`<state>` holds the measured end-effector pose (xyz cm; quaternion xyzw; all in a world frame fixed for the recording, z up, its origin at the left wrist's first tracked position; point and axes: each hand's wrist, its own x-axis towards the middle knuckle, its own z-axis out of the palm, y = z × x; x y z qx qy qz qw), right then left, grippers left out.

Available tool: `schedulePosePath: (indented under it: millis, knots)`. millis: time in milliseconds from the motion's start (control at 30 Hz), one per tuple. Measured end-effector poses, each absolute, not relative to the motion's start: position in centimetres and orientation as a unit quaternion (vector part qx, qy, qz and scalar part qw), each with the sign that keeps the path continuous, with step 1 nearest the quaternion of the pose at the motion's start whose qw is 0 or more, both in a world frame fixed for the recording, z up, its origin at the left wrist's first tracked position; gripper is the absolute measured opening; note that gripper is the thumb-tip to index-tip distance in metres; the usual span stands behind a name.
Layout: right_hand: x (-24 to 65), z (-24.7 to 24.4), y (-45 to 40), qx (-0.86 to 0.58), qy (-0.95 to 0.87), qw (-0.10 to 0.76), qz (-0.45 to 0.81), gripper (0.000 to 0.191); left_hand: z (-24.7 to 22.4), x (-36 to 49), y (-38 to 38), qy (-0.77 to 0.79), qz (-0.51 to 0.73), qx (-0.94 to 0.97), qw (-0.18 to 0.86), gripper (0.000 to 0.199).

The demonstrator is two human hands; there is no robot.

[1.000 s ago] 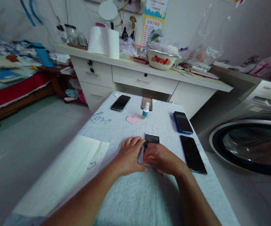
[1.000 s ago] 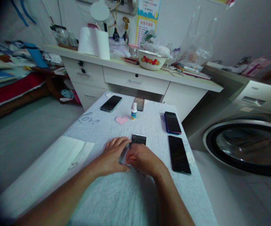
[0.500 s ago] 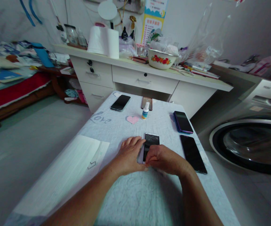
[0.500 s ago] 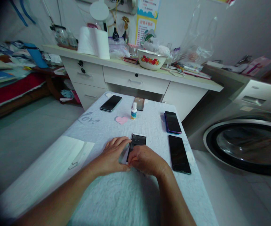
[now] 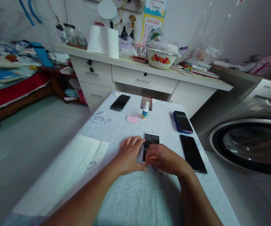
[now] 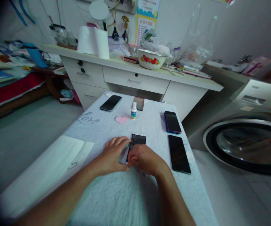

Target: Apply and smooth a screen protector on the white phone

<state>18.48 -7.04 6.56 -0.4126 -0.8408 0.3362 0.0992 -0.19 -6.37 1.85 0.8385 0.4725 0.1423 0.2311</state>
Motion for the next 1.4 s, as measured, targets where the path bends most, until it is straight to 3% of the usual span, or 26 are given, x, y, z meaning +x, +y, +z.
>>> schedulePosePath:
  millis: [600,1400]
  knots:
    - [20.1,6.9,-7.2,-0.469,-0.78,0.061,0.411,0.016,2.4,-0.3,-6.5,0.461,0.15,0.843,0.232,0.09]
    - [22.1,7.4,-7.6,-0.513,-0.755,0.042,0.407,0.02,2.4,-0.1,-6.5,0.468,0.144,0.836,0.246,0.088]
